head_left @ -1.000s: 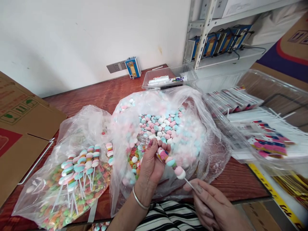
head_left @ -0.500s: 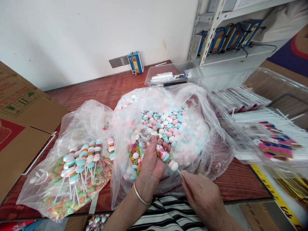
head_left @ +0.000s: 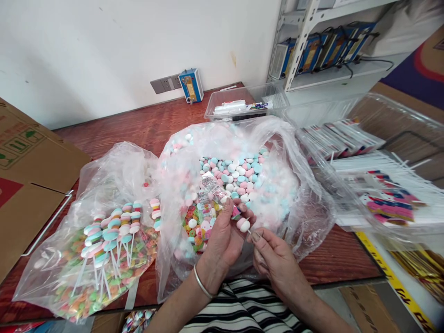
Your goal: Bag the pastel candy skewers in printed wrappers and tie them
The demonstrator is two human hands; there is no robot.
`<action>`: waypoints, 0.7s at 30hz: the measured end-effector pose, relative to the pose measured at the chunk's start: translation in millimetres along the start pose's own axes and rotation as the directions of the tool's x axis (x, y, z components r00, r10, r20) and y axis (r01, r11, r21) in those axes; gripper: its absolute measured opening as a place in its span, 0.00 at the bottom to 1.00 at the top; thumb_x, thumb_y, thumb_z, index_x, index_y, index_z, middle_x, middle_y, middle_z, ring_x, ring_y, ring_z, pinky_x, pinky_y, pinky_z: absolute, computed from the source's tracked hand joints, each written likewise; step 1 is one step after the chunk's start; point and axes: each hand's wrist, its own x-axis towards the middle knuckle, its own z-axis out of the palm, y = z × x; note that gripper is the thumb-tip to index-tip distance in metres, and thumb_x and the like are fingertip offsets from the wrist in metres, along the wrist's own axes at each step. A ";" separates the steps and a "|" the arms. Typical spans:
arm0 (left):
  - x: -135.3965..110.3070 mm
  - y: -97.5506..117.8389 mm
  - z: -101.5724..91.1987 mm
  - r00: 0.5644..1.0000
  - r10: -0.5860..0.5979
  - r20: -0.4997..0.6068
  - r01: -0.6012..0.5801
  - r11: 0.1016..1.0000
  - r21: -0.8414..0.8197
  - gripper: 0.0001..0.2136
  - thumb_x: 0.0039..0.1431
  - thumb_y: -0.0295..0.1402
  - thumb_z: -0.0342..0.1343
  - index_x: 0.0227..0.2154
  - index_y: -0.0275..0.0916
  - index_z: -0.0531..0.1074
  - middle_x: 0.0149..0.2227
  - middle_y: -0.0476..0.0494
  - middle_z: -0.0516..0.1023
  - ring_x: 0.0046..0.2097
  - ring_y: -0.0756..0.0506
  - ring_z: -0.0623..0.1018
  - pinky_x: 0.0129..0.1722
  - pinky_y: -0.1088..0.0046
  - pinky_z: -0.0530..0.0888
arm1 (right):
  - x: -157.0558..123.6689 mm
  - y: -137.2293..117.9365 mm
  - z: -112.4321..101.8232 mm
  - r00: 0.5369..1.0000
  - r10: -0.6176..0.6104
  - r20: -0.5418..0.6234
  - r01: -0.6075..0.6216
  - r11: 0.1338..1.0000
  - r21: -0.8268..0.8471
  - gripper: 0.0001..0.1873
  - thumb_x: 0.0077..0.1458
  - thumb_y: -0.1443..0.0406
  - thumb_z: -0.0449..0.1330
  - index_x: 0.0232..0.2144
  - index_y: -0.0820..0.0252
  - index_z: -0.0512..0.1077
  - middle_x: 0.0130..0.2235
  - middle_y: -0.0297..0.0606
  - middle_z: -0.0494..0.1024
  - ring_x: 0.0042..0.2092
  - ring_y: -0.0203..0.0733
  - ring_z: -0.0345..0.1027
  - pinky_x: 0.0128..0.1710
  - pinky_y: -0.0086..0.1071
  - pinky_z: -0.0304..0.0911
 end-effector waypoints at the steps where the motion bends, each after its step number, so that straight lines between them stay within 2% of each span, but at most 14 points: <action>1: 1.8 5.6 0.4 1.000 0.029 -0.005 -0.029 1.000 0.007 0.11 0.58 0.38 0.62 0.38 0.35 0.73 0.34 0.45 0.76 0.37 0.48 0.78 0.41 0.69 0.77 | 0.0 -0.3 -2.3 1.000 -0.002 0.006 0.002 0.999 -0.033 0.19 0.56 0.49 0.60 0.31 0.58 0.66 0.18 0.19 0.51 0.17 0.27 0.40 0.15 0.21 0.41; 3: 7.1 19.8 2.8 0.992 0.126 -0.017 -0.126 0.992 0.013 0.11 0.57 0.35 0.62 0.41 0.37 0.73 0.36 0.45 0.77 0.38 0.48 0.79 0.41 0.69 0.77 | -1.8 -1.0 -6.5 0.999 0.003 0.037 0.001 0.993 -0.122 0.20 0.57 0.48 0.59 0.29 0.58 0.65 0.18 0.21 0.52 0.18 0.27 0.41 0.16 0.22 0.41; 4: 10.2 27.0 4.4 0.987 0.161 -0.018 -0.160 0.987 0.015 0.11 0.57 0.33 0.62 0.42 0.38 0.73 0.34 0.47 0.76 0.35 0.50 0.78 0.39 0.72 0.77 | -3.2 -1.5 -7.9 0.998 0.006 0.058 0.004 0.986 -0.167 0.20 0.58 0.48 0.58 0.28 0.58 0.64 0.18 0.21 0.52 0.18 0.28 0.41 0.16 0.23 0.41; 5: 13.2 33.3 6.1 0.986 0.167 -0.015 -0.167 0.986 0.014 0.10 0.58 0.32 0.61 0.42 0.38 0.73 0.30 0.50 0.74 0.30 0.52 0.76 0.34 0.75 0.77 | -4.5 -2.1 -8.8 0.997 -0.001 0.079 0.019 0.976 -0.217 0.21 0.60 0.48 0.56 0.27 0.57 0.64 0.18 0.22 0.52 0.18 0.28 0.41 0.16 0.24 0.42; 7: 17.9 41.7 9.0 0.994 0.108 -0.021 -0.108 0.994 0.002 0.07 0.60 0.30 0.60 0.40 0.37 0.73 0.23 0.56 0.66 0.21 0.56 0.69 0.25 0.82 0.72 | -6.8 -4.1 -9.1 0.991 -0.081 0.104 0.112 0.929 -0.354 0.20 0.63 0.50 0.52 0.27 0.57 0.64 0.19 0.24 0.55 0.19 0.30 0.46 0.17 0.25 0.46; 9: 20.2 43.1 10.7 0.998 0.032 -0.055 -0.033 0.999 -0.021 0.05 0.61 0.31 0.58 0.37 0.36 0.72 0.20 0.57 0.62 0.19 0.58 0.65 0.20 0.84 0.67 | -8.3 -6.9 -8.8 0.964 -0.241 0.116 0.264 0.789 -0.555 0.17 0.65 0.54 0.51 0.28 0.58 0.66 0.21 0.27 0.61 0.22 0.33 0.54 0.21 0.27 0.51; 12: 19.8 35.4 11.1 0.992 0.004 -0.127 -0.008 1.000 -0.028 0.07 0.62 0.34 0.57 0.35 0.35 0.70 0.20 0.56 0.62 0.19 0.57 0.66 0.20 0.84 0.67 | -9.5 -10.2 -7.9 0.868 -0.455 0.201 0.420 0.454 -0.786 0.13 0.66 0.61 0.49 0.31 0.59 0.68 0.24 0.31 0.69 0.25 0.36 0.64 0.25 0.28 0.56; 14: 18.9 28.1 10.8 0.989 0.004 -0.149 -0.005 1.000 -0.007 0.09 0.61 0.37 0.58 0.35 0.35 0.70 0.20 0.55 0.62 0.19 0.56 0.66 0.19 0.83 0.67 | -9.7 -11.1 -6.8 0.827 -0.499 0.258 0.449 0.310 -0.838 0.13 0.67 0.64 0.47 0.33 0.59 0.69 0.24 0.32 0.72 0.24 0.36 0.67 0.25 0.29 0.56; 16: 18.7 22.8 10.7 0.986 0.006 -0.164 -0.002 1.000 0.023 0.10 0.60 0.37 0.59 0.35 0.34 0.70 0.21 0.55 0.63 0.19 0.56 0.66 0.19 0.82 0.67 | -9.3 -11.4 -5.6 0.799 -0.528 0.287 0.459 0.227 -0.859 0.13 0.67 0.64 0.47 0.35 0.60 0.69 0.24 0.33 0.73 0.23 0.37 0.69 0.24 0.28 0.57; 18: 19.5 20.4 10.5 0.980 0.042 -0.194 -0.033 0.998 0.048 0.10 0.60 0.37 0.60 0.34 0.34 0.70 0.22 0.53 0.66 0.20 0.56 0.67 0.19 0.81 0.67 | -8.1 -11.6 -5.7 0.750 -0.585 0.309 0.456 0.119 -0.882 0.12 0.67 0.63 0.49 0.39 0.63 0.70 0.24 0.34 0.75 0.23 0.38 0.70 0.24 0.28 0.58; 21: 20.6 20.6 9.8 0.970 0.096 -0.225 -0.082 0.994 0.071 0.10 0.60 0.38 0.59 0.36 0.35 0.70 0.24 0.52 0.67 0.22 0.54 0.69 0.22 0.79 0.70 | -5.7 -12.0 -8.5 0.671 -0.644 0.368 0.433 -0.063 -0.899 0.12 0.65 0.63 0.52 0.35 0.63 0.73 0.22 0.36 0.75 0.22 0.38 0.68 0.23 0.29 0.55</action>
